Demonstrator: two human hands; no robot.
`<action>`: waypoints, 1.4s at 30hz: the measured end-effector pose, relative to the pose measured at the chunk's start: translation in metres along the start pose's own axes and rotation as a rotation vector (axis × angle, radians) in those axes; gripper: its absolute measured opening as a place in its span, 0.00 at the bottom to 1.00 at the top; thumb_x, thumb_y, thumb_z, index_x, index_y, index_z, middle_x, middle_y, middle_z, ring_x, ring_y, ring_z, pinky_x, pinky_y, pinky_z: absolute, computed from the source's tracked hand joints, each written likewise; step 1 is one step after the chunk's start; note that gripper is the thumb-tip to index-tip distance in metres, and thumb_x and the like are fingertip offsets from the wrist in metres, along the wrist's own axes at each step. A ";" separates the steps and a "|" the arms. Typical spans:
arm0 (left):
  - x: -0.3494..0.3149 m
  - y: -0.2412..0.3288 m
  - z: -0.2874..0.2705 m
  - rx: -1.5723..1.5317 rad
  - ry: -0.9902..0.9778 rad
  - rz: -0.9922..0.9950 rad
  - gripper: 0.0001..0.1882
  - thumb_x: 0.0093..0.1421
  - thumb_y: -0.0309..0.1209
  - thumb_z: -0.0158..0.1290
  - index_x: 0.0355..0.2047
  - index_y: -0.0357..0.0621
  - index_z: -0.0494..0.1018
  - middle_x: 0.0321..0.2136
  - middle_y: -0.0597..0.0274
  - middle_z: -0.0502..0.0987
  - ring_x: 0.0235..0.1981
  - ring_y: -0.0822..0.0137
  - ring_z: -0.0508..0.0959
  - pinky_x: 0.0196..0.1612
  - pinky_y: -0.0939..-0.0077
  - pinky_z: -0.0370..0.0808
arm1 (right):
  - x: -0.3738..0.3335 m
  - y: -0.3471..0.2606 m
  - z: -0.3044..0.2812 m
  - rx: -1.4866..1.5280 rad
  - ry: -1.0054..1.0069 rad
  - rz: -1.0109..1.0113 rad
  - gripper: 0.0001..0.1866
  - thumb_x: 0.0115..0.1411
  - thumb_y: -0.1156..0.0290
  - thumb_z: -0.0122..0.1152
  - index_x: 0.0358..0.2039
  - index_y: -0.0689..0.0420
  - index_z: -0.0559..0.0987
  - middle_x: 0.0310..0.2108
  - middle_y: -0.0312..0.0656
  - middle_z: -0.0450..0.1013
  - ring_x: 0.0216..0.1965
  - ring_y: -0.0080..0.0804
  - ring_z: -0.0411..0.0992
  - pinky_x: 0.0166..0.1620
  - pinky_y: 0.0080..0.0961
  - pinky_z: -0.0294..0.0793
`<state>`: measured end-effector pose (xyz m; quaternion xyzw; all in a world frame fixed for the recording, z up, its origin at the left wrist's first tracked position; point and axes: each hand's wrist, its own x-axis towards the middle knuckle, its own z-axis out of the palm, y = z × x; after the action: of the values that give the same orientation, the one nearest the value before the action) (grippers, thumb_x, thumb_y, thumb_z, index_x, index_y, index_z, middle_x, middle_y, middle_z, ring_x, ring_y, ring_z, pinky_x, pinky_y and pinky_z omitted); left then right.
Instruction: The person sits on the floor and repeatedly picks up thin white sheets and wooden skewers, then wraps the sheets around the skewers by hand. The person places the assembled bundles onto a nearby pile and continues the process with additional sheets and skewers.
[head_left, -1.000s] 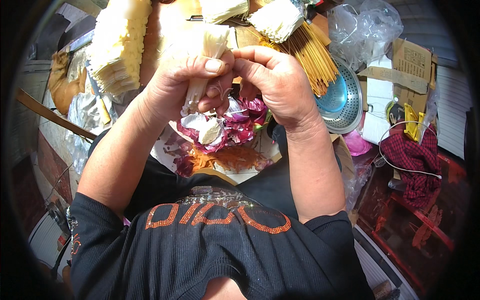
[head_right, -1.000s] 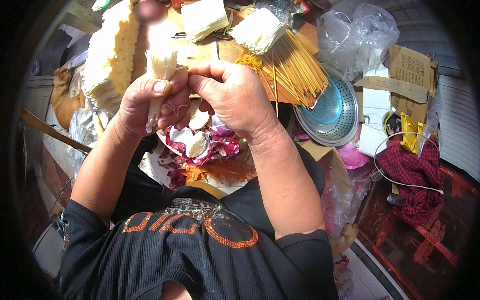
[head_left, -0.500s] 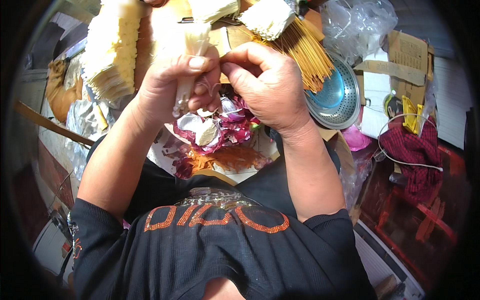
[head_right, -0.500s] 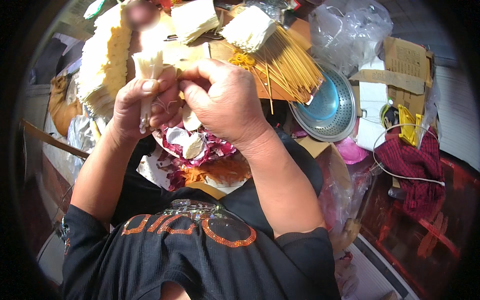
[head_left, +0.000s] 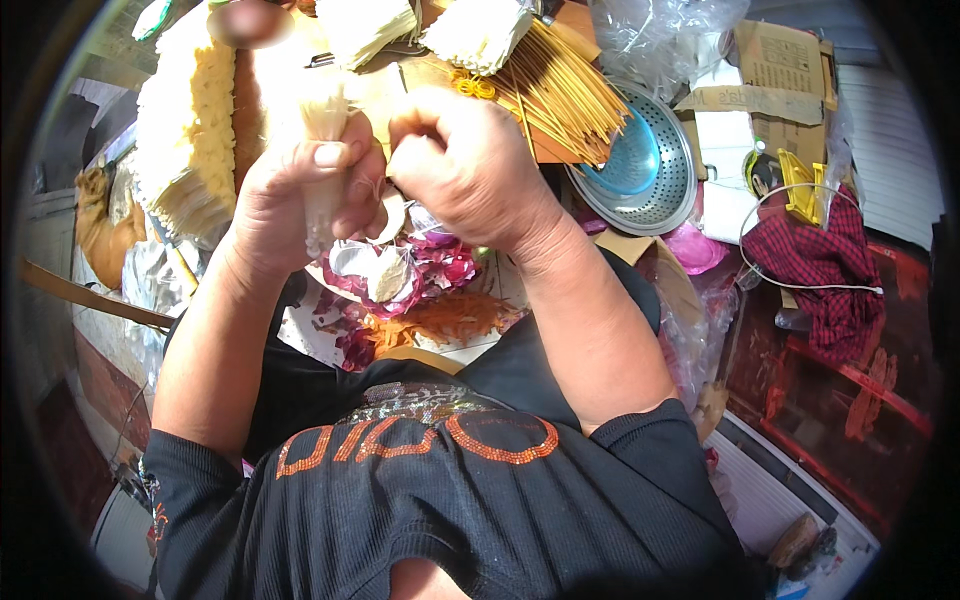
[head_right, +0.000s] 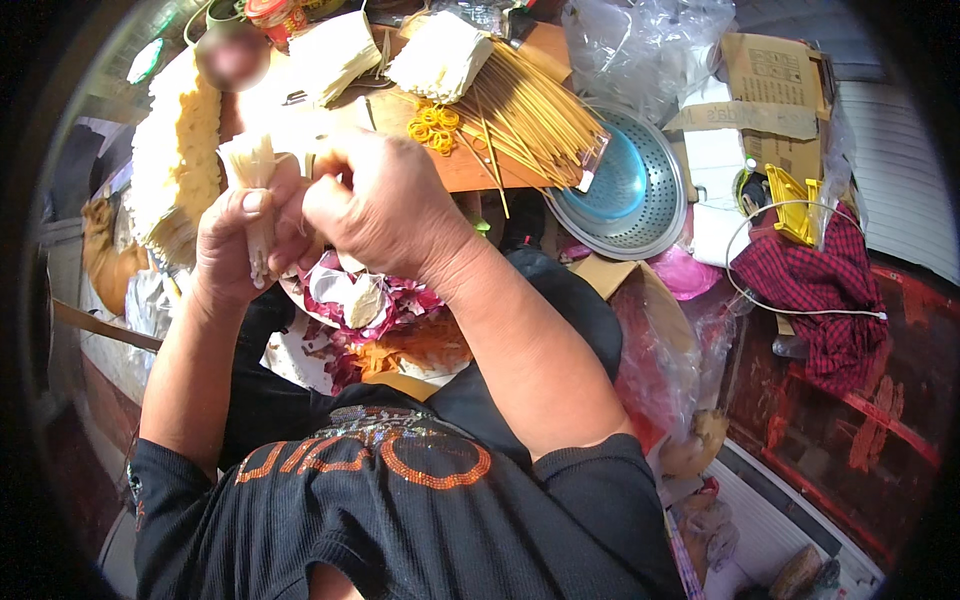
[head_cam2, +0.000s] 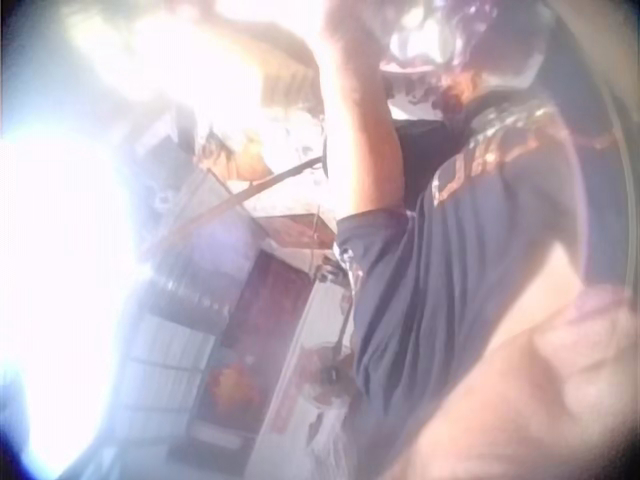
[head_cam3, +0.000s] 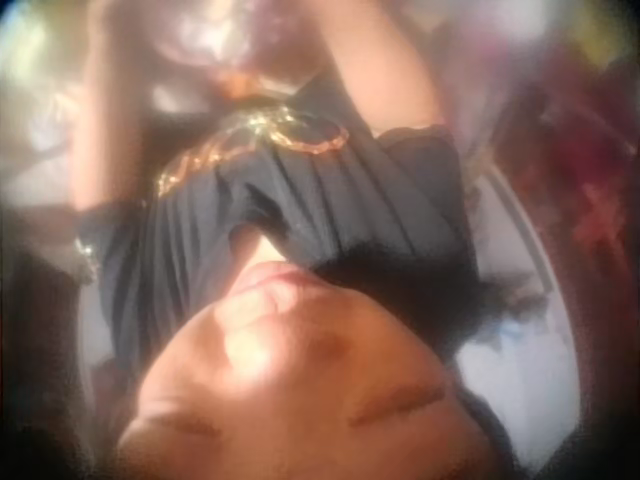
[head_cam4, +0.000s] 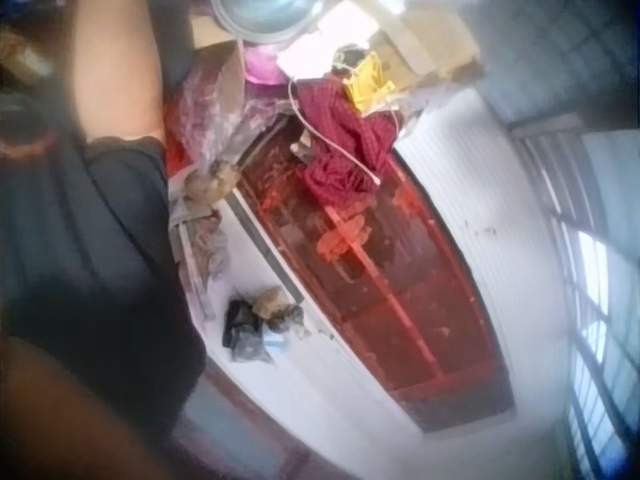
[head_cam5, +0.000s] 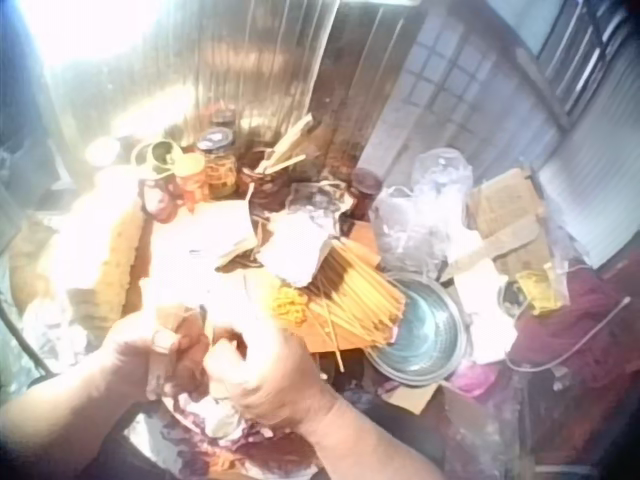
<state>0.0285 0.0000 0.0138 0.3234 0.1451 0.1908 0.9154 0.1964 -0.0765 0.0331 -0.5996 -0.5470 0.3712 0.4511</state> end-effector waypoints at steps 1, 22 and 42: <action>-0.001 0.000 -0.003 -0.045 0.004 0.007 0.13 0.56 0.38 0.54 0.31 0.43 0.65 0.25 0.60 0.72 0.13 0.71 0.67 0.23 0.71 0.70 | 0.001 0.006 -0.003 0.234 -0.036 0.096 0.07 0.58 0.71 0.51 0.27 0.60 0.75 0.18 0.33 0.70 0.24 0.18 0.70 0.27 0.18 0.70; -0.001 0.010 0.000 0.039 0.504 0.013 0.11 0.60 0.33 0.50 0.39 0.39 0.68 0.28 0.59 0.75 0.21 0.71 0.74 0.21 0.82 0.71 | -0.004 0.000 0.015 1.194 -0.312 0.467 0.14 0.59 0.75 0.46 0.40 0.67 0.77 0.15 0.37 0.69 0.09 0.18 0.62 0.12 0.15 0.61; 0.004 -0.014 -0.001 0.597 0.429 -0.129 0.07 0.60 0.30 0.53 0.32 0.38 0.74 0.19 0.67 0.72 0.16 0.77 0.70 0.19 0.83 0.68 | 0.000 0.011 0.012 -0.040 0.162 -0.085 0.24 0.54 0.64 0.66 0.51 0.55 0.74 0.35 0.46 0.78 0.36 0.35 0.78 0.40 0.27 0.76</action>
<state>0.0348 -0.0076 0.0032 0.5188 0.4031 0.1453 0.7398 0.1888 -0.0749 0.0187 -0.6127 -0.5409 0.2913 0.4972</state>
